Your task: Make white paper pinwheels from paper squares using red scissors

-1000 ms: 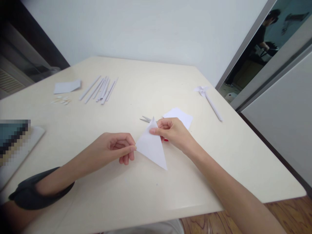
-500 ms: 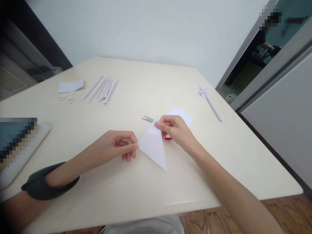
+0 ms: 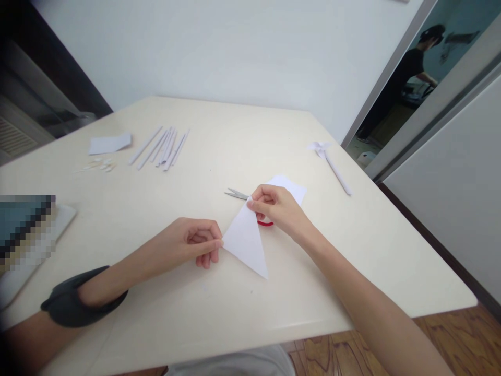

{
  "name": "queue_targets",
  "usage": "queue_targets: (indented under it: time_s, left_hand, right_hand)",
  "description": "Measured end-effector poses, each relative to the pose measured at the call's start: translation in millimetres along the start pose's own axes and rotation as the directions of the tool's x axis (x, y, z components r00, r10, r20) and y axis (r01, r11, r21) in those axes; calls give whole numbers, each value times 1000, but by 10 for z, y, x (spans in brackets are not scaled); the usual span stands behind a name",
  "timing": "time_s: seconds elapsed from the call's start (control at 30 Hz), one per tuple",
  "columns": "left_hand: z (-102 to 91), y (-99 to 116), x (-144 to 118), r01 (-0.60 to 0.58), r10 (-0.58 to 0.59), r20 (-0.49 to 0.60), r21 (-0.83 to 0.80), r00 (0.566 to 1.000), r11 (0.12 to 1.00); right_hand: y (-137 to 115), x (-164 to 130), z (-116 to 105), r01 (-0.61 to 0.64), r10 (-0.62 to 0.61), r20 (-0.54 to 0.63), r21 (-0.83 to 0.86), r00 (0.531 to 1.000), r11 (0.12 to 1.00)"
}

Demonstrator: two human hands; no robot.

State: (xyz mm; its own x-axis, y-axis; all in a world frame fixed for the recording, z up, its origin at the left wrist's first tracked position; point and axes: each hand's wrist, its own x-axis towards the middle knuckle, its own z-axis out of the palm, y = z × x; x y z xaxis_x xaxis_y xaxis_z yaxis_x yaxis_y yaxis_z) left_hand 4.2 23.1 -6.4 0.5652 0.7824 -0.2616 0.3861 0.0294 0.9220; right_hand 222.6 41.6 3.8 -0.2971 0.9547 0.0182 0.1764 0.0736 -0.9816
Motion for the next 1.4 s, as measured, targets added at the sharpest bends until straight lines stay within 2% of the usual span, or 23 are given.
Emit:
queue_targets:
  time_s: [0.23, 0.33, 0.43, 0.5, 0.57, 0.77, 0.9, 1.0, 1.07, 1.2, 1.4]
  left_hand:
    - [-6, 30, -20, -7, 7, 18, 8, 1000, 1000]
    - [-12, 38, -19, 1, -1, 1, 1, 1000, 1000]
    - [-43, 39, -21, -5, 5, -23, 11, 1000, 1000]
    - [-70, 31, -24, -29, 30, -30, 22, 999, 999]
    - [-93, 14, -21, -63, 64, -59, 18, 996, 998]
    - [-111, 25, 2, -112, 111, -274, 11, 955, 994]
    - [-72, 79, -6, -112, 88, -274, -72, 958, 991]
    - [-53, 69, -9, -116, 80, -271, -118, 959, 986]
    - [-51, 52, -11, -128, 88, -290, -124, 953, 984]
    - [-48, 47, -28, -131, 87, -288, -137, 953, 982]
    - [-54, 76, -49, -114, 53, -311, -182, 949, 977]
  right_hand:
    - [-22, -3, -79, 15, -12, -38, 70, 999, 997]
    - [-19, 10, -118, -30, 32, -41, 56, 999, 998]
    - [-9, 13, -114, -102, 103, 59, -15, 993, 995]
    - [-3, 9, -96, -90, 100, 144, -79, 984, 993]
    - [-4, 2, -77, -52, 72, 182, -112, 981, 992]
    - [-17, -15, -14, -65, 70, 85, -62, 994, 996]
    - [-16, -31, 83, -83, 83, 45, 8, 996, 996]
    - [-28, -43, 143, -87, 81, 101, 57, 992, 995]
    - [-33, -50, 161, -90, 76, 182, 71, 980, 993]
    - [-26, -70, 178, -107, 105, 335, -13, 936, 994]
    - [-31, -123, 203, -55, 112, 310, -186, 944, 981]
